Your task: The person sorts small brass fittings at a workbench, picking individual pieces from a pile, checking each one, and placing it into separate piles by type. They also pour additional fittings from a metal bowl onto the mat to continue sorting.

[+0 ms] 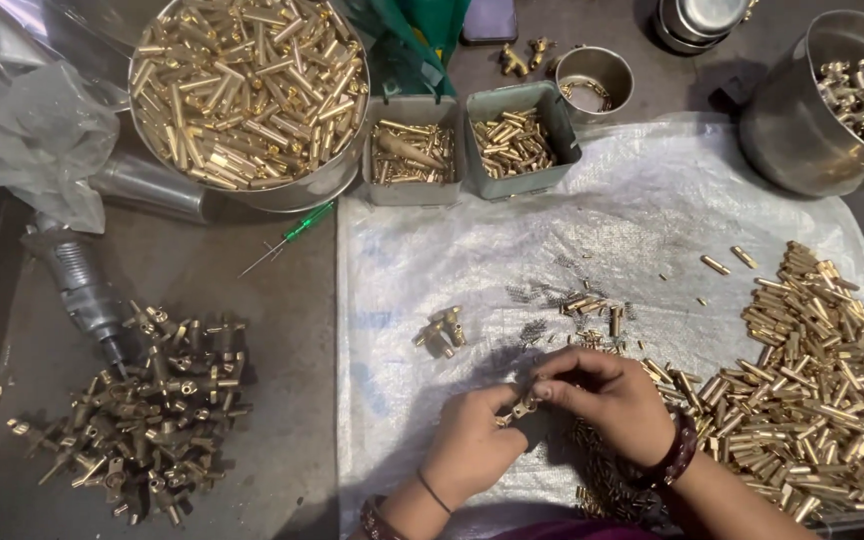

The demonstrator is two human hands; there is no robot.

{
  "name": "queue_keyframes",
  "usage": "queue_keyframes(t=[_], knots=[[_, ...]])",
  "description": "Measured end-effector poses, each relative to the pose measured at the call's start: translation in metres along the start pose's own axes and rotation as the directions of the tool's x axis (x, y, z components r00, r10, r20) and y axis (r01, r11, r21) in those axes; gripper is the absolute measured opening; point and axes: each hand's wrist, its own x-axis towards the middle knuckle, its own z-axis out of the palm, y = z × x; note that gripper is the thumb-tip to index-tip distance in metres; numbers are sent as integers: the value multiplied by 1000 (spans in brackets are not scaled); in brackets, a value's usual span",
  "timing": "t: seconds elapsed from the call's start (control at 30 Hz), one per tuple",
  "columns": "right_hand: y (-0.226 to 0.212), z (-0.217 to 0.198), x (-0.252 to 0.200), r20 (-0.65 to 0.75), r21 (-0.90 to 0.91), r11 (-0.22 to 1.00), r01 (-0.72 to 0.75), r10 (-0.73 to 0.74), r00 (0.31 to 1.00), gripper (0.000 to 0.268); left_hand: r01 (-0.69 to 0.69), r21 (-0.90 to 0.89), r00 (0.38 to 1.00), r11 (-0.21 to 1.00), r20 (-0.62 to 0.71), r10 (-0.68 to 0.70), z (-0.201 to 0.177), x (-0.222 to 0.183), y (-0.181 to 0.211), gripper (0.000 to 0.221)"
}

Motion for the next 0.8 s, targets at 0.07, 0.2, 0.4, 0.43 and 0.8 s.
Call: queue_keyframes(t=[0.07,0.2,0.4,0.43,0.8], knots=[[-16,-1,-5,7,-233,921,311,-319,948,21,8,-108,997,994,75,0,5,8,-16,26],[-12,-4,-9,85,-174,865,471,-464,882,20,67,-379,973,923,230,24,13,16,-49,25],[6,-6,2,14,9,1000,-21,21,1000,20,81,-173,980,982,195,-47,4,4,-10,33],[10,-8,2,15,9,1000,-20,19,1000,20,81,-173,980,982,193,-46,4,5,-10,33],[-19,-3,-11,106,-195,932,306,-291,951,18,38,-65,989,997,144,-28,1,7,-6,25]])
